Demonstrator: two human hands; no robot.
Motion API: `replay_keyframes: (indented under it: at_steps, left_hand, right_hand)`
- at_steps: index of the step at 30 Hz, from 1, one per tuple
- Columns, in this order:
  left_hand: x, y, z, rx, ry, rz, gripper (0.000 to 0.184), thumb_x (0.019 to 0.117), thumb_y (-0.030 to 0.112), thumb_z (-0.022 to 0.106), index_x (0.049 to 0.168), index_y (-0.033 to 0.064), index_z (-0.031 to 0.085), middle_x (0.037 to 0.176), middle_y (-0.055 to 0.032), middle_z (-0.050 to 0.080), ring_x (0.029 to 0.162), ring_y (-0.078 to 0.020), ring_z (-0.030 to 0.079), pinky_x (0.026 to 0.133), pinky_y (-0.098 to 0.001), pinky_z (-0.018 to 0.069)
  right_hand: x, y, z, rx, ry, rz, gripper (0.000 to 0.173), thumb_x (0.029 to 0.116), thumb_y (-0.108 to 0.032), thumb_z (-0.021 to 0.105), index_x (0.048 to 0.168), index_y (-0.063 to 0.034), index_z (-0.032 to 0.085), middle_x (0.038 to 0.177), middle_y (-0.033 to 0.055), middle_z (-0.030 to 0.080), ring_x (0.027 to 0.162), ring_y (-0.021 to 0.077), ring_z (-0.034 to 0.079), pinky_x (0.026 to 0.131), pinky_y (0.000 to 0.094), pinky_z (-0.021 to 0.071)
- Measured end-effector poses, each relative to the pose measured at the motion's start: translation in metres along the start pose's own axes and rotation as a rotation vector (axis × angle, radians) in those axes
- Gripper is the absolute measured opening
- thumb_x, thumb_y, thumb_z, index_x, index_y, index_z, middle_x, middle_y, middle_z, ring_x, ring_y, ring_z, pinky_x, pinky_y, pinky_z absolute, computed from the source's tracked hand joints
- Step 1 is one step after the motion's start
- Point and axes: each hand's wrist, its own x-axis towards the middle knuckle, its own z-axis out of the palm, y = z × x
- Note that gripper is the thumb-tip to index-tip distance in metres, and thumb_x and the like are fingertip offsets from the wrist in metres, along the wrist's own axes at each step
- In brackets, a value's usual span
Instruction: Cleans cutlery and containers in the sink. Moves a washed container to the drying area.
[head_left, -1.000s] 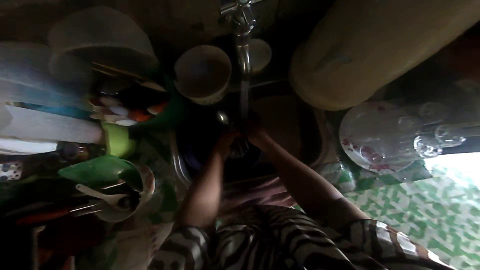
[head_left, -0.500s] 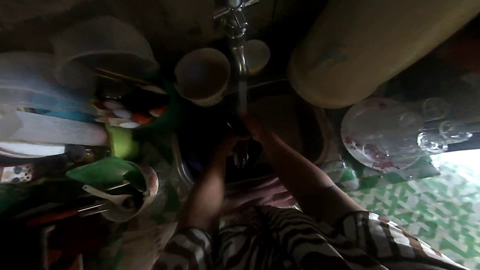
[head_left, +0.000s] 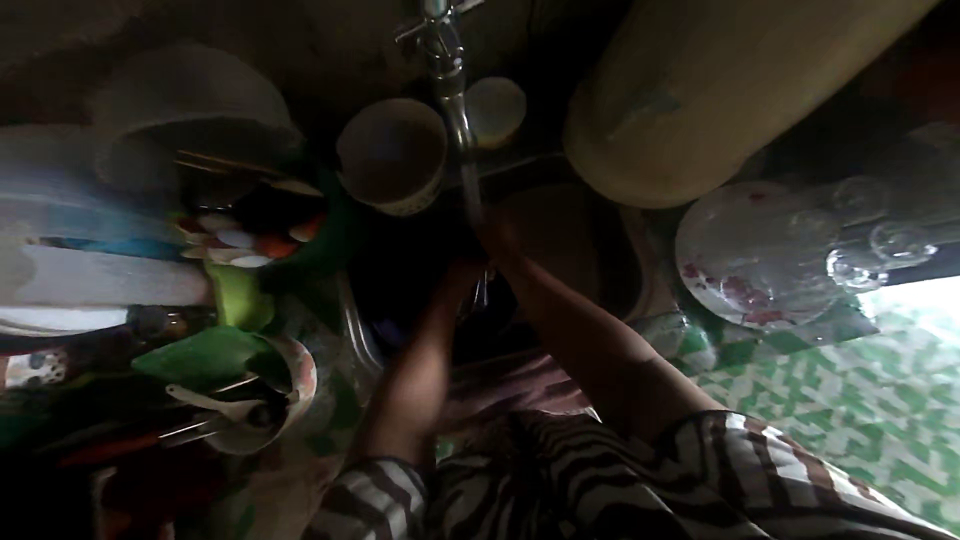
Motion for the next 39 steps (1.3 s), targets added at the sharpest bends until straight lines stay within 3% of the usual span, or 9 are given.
replay_keyframes:
  at_steps: [4, 8, 14, 17, 21, 23, 28, 34, 39]
  left_hand:
    - [0.0, -0.005, -0.009, -0.423, -0.116, -0.061, 0.034, 0.0908, 0.006, 0.071, 0.122, 0.001, 0.059, 0.093, -0.0104, 0.067, 0.074, -0.0181, 0.067, 0.068, -0.0341, 0.06]
    - [-0.01, 0.002, -0.02, -0.648, -0.405, -0.105, 0.021, 0.0969, 0.01, 0.053, 0.114, 0.0013, 0.061, 0.094, -0.0146, 0.073, 0.086, -0.0277, 0.073, 0.08, -0.0444, 0.0624]
    - [-0.007, 0.004, -0.013, -0.691, -0.348, -0.095, 0.023, 0.1058, 0.015, 0.051, 0.122, -0.0001, 0.057, 0.101, -0.0146, 0.071, 0.092, -0.0256, 0.073, 0.086, -0.0413, 0.0619]
    - [-0.006, 0.007, -0.009, -0.685, -0.213, -0.068, 0.027, 0.0998, 0.009, 0.06, 0.124, -0.0017, 0.056, 0.097, -0.0147, 0.07, 0.086, -0.0245, 0.071, 0.08, -0.0408, 0.0617]
    - [-0.005, 0.004, -0.009, -0.684, -0.249, -0.07, 0.016, 0.1006, 0.007, 0.058, 0.116, 0.0002, 0.058, 0.089, -0.0108, 0.068, 0.077, -0.0202, 0.07, 0.072, -0.0349, 0.0622]
    - [-0.004, 0.003, -0.008, -0.642, -0.182, -0.144, 0.021, 0.1029, 0.011, 0.058, 0.121, 0.0009, 0.056, 0.09, -0.0114, 0.068, 0.074, -0.0193, 0.069, 0.068, -0.0333, 0.0618]
    - [-0.011, 0.004, -0.01, -0.476, -0.006, -0.147, 0.045, 0.0957, 0.022, 0.073, 0.133, 0.0035, 0.058, 0.115, -0.0125, 0.069, 0.101, -0.0197, 0.068, 0.089, -0.0399, 0.0583]
    - [-0.007, -0.002, -0.013, -0.562, -0.116, -0.078, 0.029, 0.1063, 0.022, 0.055, 0.125, 0.0006, 0.058, 0.099, -0.0103, 0.07, 0.086, -0.0192, 0.07, 0.079, -0.0363, 0.0613]
    - [0.0, 0.004, -0.014, -0.183, -0.205, 0.002, 0.053, 0.0846, 0.005, 0.082, 0.132, -0.001, 0.059, 0.119, -0.0138, 0.07, 0.104, -0.0232, 0.07, 0.094, -0.0415, 0.0596]
  right_hand:
    - [-0.002, 0.002, -0.021, 0.4, -0.381, 0.025, 0.043, 0.1029, -0.018, 0.061, 0.143, -0.007, 0.051, 0.118, 0.0102, 0.065, 0.095, 0.0131, 0.064, 0.083, 0.0316, 0.0564]
    - [0.008, 0.009, -0.033, 0.568, -0.62, 0.064, 0.045, 0.0958, -0.013, 0.068, 0.137, -0.0109, 0.051, 0.093, 0.0053, 0.065, 0.068, 0.0116, 0.062, 0.058, 0.0281, 0.0551]
    - [0.006, 0.0, -0.022, 0.284, -0.301, -0.101, 0.034, 0.1019, -0.018, 0.062, 0.133, -0.0048, 0.059, 0.108, 0.0111, 0.067, 0.088, 0.0153, 0.064, 0.078, 0.0337, 0.0558]
    - [0.001, -0.007, -0.028, 0.039, -0.231, -0.119, 0.035, 0.1051, -0.018, 0.057, 0.137, -0.0033, 0.06, 0.125, 0.0211, 0.067, 0.113, 0.0306, 0.066, 0.1, 0.0501, 0.051]
    - [-0.005, 0.004, -0.036, 0.276, -0.478, -0.092, 0.047, 0.1017, -0.025, 0.064, 0.144, -0.0073, 0.051, 0.117, 0.0107, 0.066, 0.095, 0.0131, 0.064, 0.084, 0.0322, 0.0563]
    - [-0.004, 0.004, -0.036, 0.232, -0.52, -0.005, 0.059, 0.097, -0.023, 0.072, 0.149, -0.0115, 0.045, 0.118, 0.0138, 0.064, 0.092, 0.0184, 0.064, 0.079, 0.0375, 0.0571]
    - [-0.008, -0.005, -0.03, 0.159, -0.233, 0.114, 0.044, 0.0965, -0.018, 0.07, 0.136, -0.0031, 0.057, 0.123, 0.0212, 0.065, 0.108, 0.0307, 0.064, 0.093, 0.0501, 0.0532]
    - [-0.003, 0.017, -0.028, 0.52, -0.446, 0.111, 0.038, 0.104, -0.021, 0.058, 0.141, -0.0142, 0.051, 0.097, 0.0064, 0.064, 0.072, 0.0115, 0.06, 0.061, 0.0293, 0.0533]
    - [-0.004, 0.002, -0.022, 0.109, -0.49, 0.099, 0.061, 0.0921, -0.033, 0.078, 0.141, -0.0063, 0.054, 0.12, 0.0167, 0.066, 0.101, 0.024, 0.065, 0.09, 0.0458, 0.0549]
